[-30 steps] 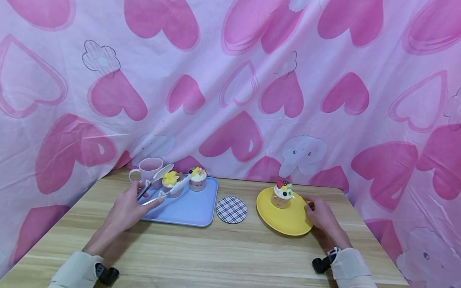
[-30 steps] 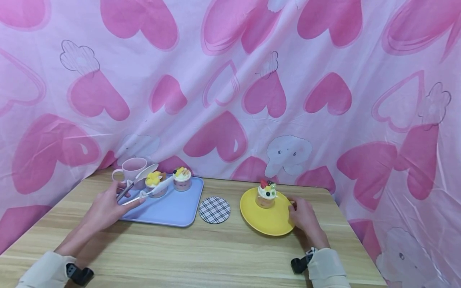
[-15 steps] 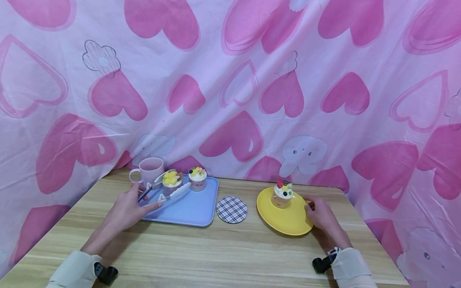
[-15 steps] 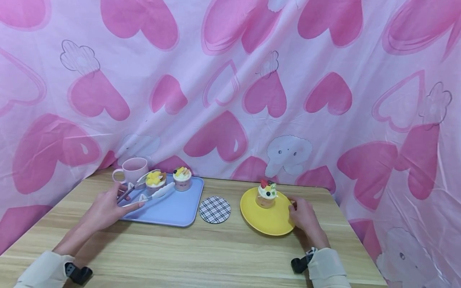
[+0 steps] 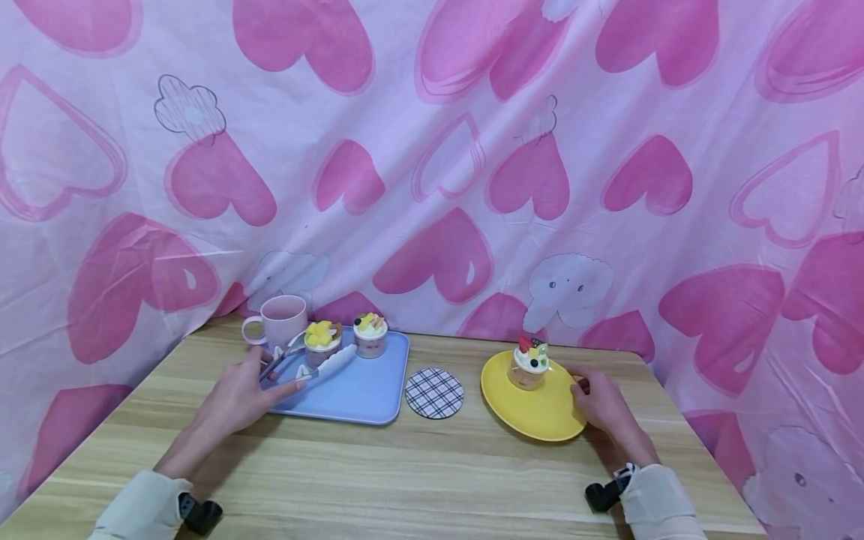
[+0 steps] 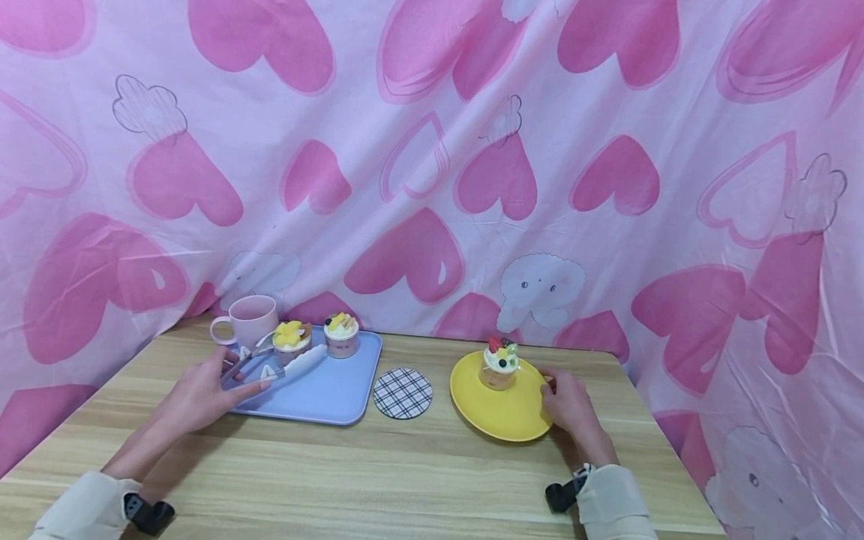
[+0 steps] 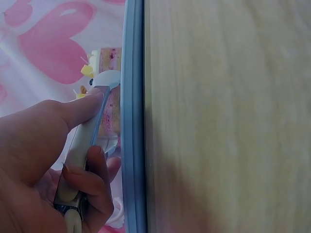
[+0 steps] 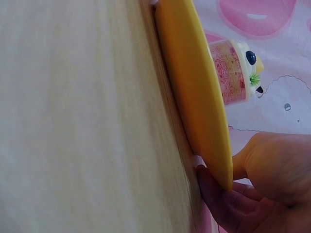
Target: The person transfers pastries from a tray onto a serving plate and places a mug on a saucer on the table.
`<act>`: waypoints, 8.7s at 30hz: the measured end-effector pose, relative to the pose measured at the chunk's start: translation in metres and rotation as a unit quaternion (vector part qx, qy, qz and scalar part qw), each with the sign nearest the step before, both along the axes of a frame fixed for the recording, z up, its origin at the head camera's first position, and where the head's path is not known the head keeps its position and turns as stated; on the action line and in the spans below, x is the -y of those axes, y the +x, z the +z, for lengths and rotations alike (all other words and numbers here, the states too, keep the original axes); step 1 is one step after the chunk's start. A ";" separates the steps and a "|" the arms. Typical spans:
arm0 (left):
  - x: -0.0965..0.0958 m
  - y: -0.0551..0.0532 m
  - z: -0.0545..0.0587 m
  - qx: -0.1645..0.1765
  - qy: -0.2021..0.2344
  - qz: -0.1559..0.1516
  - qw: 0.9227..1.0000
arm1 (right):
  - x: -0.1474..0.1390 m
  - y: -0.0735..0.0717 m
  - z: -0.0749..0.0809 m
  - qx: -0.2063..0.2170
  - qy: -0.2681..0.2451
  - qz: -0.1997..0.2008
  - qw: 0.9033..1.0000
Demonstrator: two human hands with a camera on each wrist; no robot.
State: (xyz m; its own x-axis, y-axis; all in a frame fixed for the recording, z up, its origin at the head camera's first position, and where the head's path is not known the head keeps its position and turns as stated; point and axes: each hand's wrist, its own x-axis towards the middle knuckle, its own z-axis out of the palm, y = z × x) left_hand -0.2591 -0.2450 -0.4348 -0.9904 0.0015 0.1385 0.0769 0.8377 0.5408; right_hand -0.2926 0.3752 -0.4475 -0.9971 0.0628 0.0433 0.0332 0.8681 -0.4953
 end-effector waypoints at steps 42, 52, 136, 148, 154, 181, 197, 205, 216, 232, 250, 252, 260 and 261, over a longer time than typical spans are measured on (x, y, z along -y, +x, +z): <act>-0.002 0.003 0.001 0.004 0.008 0.013 1.000 | 0.000 -0.001 -0.001 0.012 -0.003 -0.006 1.000; -0.006 0.004 0.006 -0.018 0.008 0.016 1.000 | -0.002 -0.003 -0.002 0.013 -0.003 -0.007 1.000; -0.134 0.024 0.016 -0.029 0.063 -0.109 0.992 | -0.002 -0.003 -0.004 0.008 -0.001 0.006 1.000; -0.155 0.022 0.014 -0.050 0.048 -0.137 0.988 | -0.002 -0.004 -0.005 0.008 -0.003 0.005 1.000; -0.164 0.020 0.011 -0.063 0.039 -0.147 0.986 | -0.003 -0.003 -0.006 -0.005 -0.002 0.016 1.000; -0.194 0.016 0.000 -0.076 0.042 -0.175 0.981 | -0.005 -0.004 -0.007 -0.012 0.002 0.018 1.000; -0.209 0.010 -0.005 -0.068 0.043 -0.186 0.979 | -0.002 -0.003 -0.005 -0.008 -0.002 0.016 1.000; -0.216 0.010 -0.005 -0.050 0.043 -0.192 0.979 | -0.001 -0.002 -0.005 -0.008 0.000 0.015 1.000; -0.227 0.008 -0.006 -0.051 0.047 -0.204 0.976 | -0.003 -0.004 -0.006 -0.010 0.003 0.012 1.000; -0.240 0.005 -0.008 -0.047 0.058 -0.210 0.975 | -0.004 -0.005 -0.006 0.001 0.004 0.006 1.000; -0.264 0.008 -0.007 -0.014 0.084 -0.238 0.968 | -0.003 -0.005 -0.005 -0.001 0.007 0.007 1.000; -0.266 0.009 -0.007 -0.006 0.087 -0.238 0.967 | -0.003 -0.004 -0.005 0.003 0.003 0.005 1.000; -0.273 0.010 -0.009 -0.004 0.079 -0.236 0.969 | -0.002 -0.004 -0.004 0.008 0.000 0.004 1.000; -0.274 0.009 -0.009 -0.004 0.078 -0.237 0.968 | -0.002 -0.004 -0.004 0.009 -0.001 0.004 1.000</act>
